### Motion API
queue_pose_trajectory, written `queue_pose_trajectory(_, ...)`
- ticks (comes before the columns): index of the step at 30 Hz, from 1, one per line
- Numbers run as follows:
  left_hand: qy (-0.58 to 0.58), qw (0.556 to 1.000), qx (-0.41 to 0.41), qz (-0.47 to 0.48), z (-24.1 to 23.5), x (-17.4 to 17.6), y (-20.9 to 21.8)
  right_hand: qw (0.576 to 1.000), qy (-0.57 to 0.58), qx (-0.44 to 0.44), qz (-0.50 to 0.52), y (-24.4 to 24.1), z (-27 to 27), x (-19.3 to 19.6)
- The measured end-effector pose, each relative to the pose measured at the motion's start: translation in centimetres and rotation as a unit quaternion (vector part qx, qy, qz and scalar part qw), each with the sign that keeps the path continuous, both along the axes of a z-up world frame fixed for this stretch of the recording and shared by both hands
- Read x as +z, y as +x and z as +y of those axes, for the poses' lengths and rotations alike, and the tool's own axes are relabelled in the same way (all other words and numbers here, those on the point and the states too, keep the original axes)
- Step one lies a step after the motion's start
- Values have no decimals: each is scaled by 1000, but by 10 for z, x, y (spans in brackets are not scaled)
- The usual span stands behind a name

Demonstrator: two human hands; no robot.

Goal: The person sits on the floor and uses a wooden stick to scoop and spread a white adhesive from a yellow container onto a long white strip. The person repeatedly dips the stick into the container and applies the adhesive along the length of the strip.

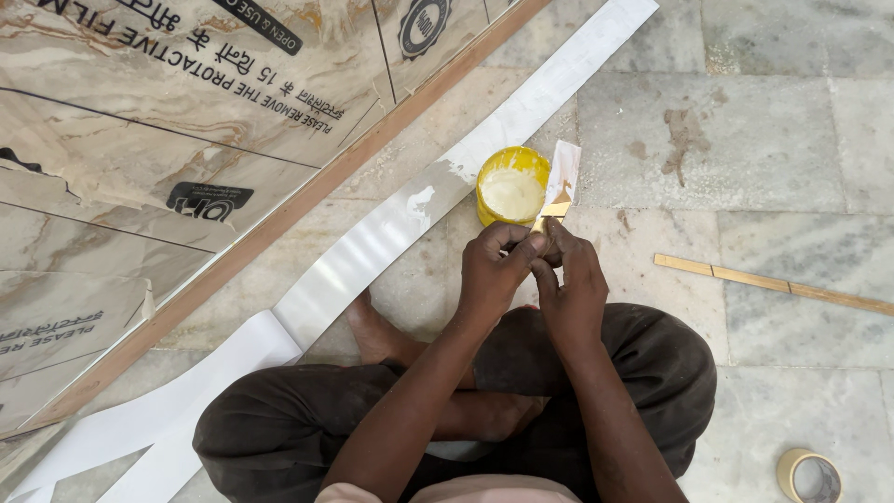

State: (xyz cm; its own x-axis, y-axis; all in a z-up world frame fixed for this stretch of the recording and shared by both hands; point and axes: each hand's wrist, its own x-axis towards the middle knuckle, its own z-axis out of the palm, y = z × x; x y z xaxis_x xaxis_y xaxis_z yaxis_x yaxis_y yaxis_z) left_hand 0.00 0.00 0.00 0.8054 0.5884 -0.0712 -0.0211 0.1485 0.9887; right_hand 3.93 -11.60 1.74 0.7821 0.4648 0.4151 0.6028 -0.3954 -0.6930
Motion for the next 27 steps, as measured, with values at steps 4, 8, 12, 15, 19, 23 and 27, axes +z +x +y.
queue_pose_trajectory(4, 36, 999, -9, 15, 0, 11, -3, 999, -4, 0, -40, -1, 0, 4)
queue_pose_trajectory(8, 115, 992, -46, 0, 3, 19, -5, 999, -8, -25, -39, -1, -2, 5)
queue_pose_trajectory(12, 121, 991, -58, -8, 4, 24, -6, 999, -3, -38, -21, -1, -2, 5)
queue_pose_trajectory(15, 154, 987, -55, 4, 4, 25, -7, 999, 1, -38, -26, -1, -2, 5)
queue_pose_trajectory(19, 222, 974, -50, 13, 3, 27, -6, 999, 6, -39, -29, -3, -3, 5)
queue_pose_trajectory(23, 294, 955, -48, 3, 3, 31, -6, 998, 7, -58, -29, -4, -4, 2)
queue_pose_trajectory(27, 316, 947, -59, 7, 2, 34, -4, 997, 20, -70, -31, -4, -4, 0)
